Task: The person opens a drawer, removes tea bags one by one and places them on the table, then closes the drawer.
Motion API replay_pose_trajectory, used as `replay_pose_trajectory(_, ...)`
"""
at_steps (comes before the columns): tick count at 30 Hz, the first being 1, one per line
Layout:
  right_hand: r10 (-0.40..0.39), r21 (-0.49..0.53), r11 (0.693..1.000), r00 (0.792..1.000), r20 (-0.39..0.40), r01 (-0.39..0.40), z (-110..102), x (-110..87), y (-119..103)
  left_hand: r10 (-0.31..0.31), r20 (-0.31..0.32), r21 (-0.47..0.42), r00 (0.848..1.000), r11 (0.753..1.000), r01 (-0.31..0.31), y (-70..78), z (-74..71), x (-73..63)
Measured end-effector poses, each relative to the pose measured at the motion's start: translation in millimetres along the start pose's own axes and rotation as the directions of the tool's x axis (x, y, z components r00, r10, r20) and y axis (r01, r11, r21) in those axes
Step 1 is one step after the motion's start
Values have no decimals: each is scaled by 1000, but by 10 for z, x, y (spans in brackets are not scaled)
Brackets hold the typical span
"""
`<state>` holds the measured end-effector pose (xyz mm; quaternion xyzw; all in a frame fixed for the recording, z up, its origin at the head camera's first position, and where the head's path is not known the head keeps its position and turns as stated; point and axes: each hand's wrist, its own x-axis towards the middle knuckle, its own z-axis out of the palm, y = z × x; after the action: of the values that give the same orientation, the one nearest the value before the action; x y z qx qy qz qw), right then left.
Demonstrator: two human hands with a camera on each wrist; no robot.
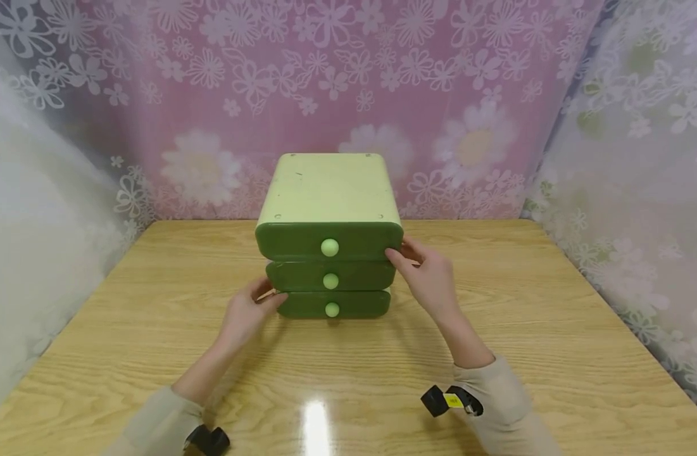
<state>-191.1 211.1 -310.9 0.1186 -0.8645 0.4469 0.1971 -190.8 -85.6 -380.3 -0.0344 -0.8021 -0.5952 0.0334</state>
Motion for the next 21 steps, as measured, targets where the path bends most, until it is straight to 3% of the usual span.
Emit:
replay_pose_trajectory(4, -114, -35, 993, 991, -63, 112, -53, 18, -30, 35, -8, -98, 999, 995, -36, 133, -27, 40)
replay_pose_trajectory(10, -279, -70, 960, 951, -134, 272, -112, 77, -80, 55, -28, -126, 998, 990, -58, 179, -43, 87)
replay_pose_trajectory(16, -307, -82, 951, 944, -123, 299, -64, 92, -82, 103, -73, -121, 992, 986, -111, 211, -29, 85)
replay_pose_trajectory(21, -324, -72, 946, 933, -159, 317, -20, 65, -88, 182, -122, -151, 976, 968, -199, 305, -44, 90)
